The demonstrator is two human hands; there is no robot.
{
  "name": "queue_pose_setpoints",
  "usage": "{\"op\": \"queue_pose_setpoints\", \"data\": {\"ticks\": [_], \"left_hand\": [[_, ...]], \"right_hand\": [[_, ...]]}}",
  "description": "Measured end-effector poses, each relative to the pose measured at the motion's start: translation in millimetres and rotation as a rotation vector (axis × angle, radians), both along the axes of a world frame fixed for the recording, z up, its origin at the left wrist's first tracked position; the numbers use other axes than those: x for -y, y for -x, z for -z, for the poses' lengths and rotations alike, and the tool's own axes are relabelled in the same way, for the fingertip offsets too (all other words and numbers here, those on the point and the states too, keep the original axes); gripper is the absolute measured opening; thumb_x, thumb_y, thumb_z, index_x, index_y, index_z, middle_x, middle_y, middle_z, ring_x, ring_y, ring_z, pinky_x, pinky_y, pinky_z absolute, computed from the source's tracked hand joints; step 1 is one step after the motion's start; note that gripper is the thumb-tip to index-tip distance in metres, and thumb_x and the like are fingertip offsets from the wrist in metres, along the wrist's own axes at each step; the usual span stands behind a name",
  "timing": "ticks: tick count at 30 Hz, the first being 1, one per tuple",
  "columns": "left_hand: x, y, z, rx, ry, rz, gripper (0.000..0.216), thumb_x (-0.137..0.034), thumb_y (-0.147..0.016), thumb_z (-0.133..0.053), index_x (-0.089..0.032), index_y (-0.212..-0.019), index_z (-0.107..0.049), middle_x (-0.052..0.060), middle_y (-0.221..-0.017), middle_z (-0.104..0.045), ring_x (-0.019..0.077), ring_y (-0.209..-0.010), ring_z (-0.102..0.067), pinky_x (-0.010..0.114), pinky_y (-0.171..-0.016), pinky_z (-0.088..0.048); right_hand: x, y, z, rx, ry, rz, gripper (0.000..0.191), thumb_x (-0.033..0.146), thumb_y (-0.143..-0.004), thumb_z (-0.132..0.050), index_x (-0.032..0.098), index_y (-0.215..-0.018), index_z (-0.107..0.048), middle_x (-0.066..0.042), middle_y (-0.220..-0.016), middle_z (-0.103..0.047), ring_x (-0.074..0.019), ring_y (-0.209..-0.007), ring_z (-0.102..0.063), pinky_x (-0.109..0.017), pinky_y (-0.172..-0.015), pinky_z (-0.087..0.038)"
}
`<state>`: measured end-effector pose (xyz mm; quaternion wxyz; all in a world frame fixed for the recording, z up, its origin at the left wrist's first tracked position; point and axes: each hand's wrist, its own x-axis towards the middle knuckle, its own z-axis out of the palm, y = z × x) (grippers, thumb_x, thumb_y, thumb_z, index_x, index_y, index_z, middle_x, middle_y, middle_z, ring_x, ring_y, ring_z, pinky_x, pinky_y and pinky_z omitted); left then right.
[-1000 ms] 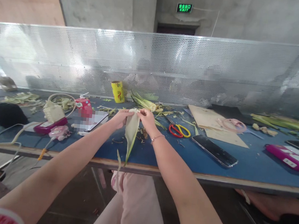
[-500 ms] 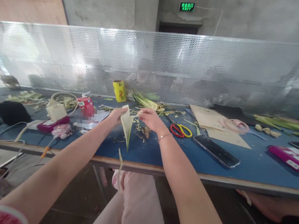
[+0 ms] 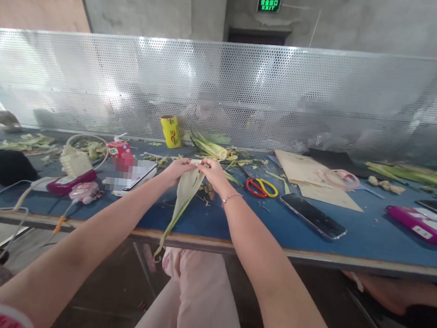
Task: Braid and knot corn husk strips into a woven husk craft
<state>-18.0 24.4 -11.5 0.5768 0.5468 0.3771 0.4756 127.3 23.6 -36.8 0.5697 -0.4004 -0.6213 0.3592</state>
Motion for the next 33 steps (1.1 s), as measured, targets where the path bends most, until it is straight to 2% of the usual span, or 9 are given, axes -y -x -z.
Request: {"op": "queue_pose_setpoints", "data": {"ticks": [4, 9, 13, 15, 17, 21, 26, 28, 33], "left_hand": [[0, 0, -0.6, 0.038, 0.009, 0.057, 0.023, -0.024, -0.059, -0.079, -0.012, -0.071, -0.065, 0.002, -0.058, -0.063, 0.0135, -0.053, -0.059, 0.026, -0.058, -0.045], [3, 0, -3.9, 0.041, -0.028, -0.028, 0.023, -0.027, -0.059, -0.078, -0.013, -0.064, -0.061, 0.0, -0.052, -0.058, 0.0107, -0.046, -0.054, 0.023, -0.051, -0.04], [4, -2, -6.7, 0.101, 0.005, -0.028, 0.02, -0.024, -0.059, -0.077, -0.013, -0.06, -0.06, 0.002, -0.054, -0.061, 0.012, -0.049, -0.056, 0.024, -0.052, -0.042], [2, 0, -7.3, 0.125, 0.029, -0.043, 0.019, -0.024, -0.062, -0.074, -0.013, -0.059, -0.06, 0.002, -0.052, -0.06, 0.0124, -0.048, -0.055, 0.024, -0.051, -0.043], [-1, 3, -7.6, 0.133, 0.033, -0.088, 0.019, -0.026, -0.066, -0.071, -0.013, -0.057, -0.059, 0.002, -0.049, -0.057, 0.012, -0.046, -0.053, 0.025, -0.05, -0.043], [-8, 15, -8.5, 0.053, -0.002, -0.267, 0.022, -0.027, -0.07, -0.069, -0.015, -0.056, -0.059, -0.001, -0.044, -0.053, 0.0088, -0.042, -0.045, 0.023, -0.045, -0.038], [-7, 18, -6.4, 0.037, -0.025, -0.334, 0.025, -0.029, -0.07, -0.071, -0.016, -0.056, -0.057, -0.003, -0.044, -0.05, 0.0078, -0.041, -0.042, 0.023, -0.046, -0.037], [-6, 14, -3.8, 0.058, -0.03, -0.29, 0.025, -0.032, -0.068, -0.073, -0.015, -0.058, -0.057, -0.003, -0.046, -0.051, 0.0084, -0.042, -0.045, 0.023, -0.048, -0.038], [-6, 3, 3.4, 0.006, -0.123, -0.102, 0.03, -0.034, -0.057, -0.081, -0.014, -0.067, -0.06, -0.001, -0.053, -0.057, 0.0087, -0.045, -0.049, 0.022, -0.048, -0.038]], "right_hand": [[-3, -2, 1.9, 0.079, -0.084, 0.102, 0.025, 0.044, -0.068, -0.063, 0.02, -0.073, -0.059, 0.003, -0.061, -0.052, -0.0124, -0.059, -0.045, -0.025, -0.058, -0.036], [2, -2, -2.9, 0.143, -0.17, 0.154, 0.031, 0.049, -0.069, -0.063, 0.018, -0.073, -0.061, 0.002, -0.062, -0.055, -0.0121, -0.057, -0.043, -0.025, -0.055, -0.033], [11, 0, -12.5, 0.155, -0.226, 0.176, 0.033, 0.051, -0.069, -0.065, 0.018, -0.073, -0.065, 0.001, -0.062, -0.055, -0.0107, -0.054, -0.038, -0.026, -0.054, -0.032], [16, 0, -16.8, 0.129, -0.268, 0.098, 0.03, 0.049, -0.068, -0.068, 0.019, -0.071, -0.066, 0.0, -0.067, -0.057, -0.0111, -0.058, -0.042, -0.027, -0.057, -0.035], [19, -2, -19.6, 0.101, -0.271, -0.068, 0.025, 0.044, -0.066, -0.071, 0.019, -0.068, -0.067, 0.0, -0.073, -0.058, -0.011, -0.062, -0.046, -0.027, -0.061, -0.037], [26, -8, -22.3, -0.093, -0.052, -0.378, 0.024, 0.037, -0.055, -0.08, 0.02, -0.063, -0.065, 0.002, -0.07, -0.056, -0.0095, -0.063, -0.048, -0.026, -0.06, -0.039], [34, -12, -25.8, -0.291, 0.134, -0.528, 0.032, 0.034, -0.046, -0.085, 0.02, -0.061, -0.06, 0.003, -0.072, -0.057, -0.009, -0.062, -0.051, -0.025, -0.057, -0.042], [32, -10, -24.9, -0.278, 0.153, -0.47, 0.031, 0.034, -0.05, -0.083, 0.02, -0.066, -0.06, 0.003, -0.07, -0.056, -0.0088, -0.062, -0.05, -0.024, -0.056, -0.041], [17, -3, -14.8, -0.195, 0.174, -0.101, 0.03, 0.037, -0.06, -0.075, 0.019, -0.074, -0.056, 0.005, -0.065, -0.051, -0.0089, -0.061, -0.049, -0.021, -0.051, -0.036]]}}
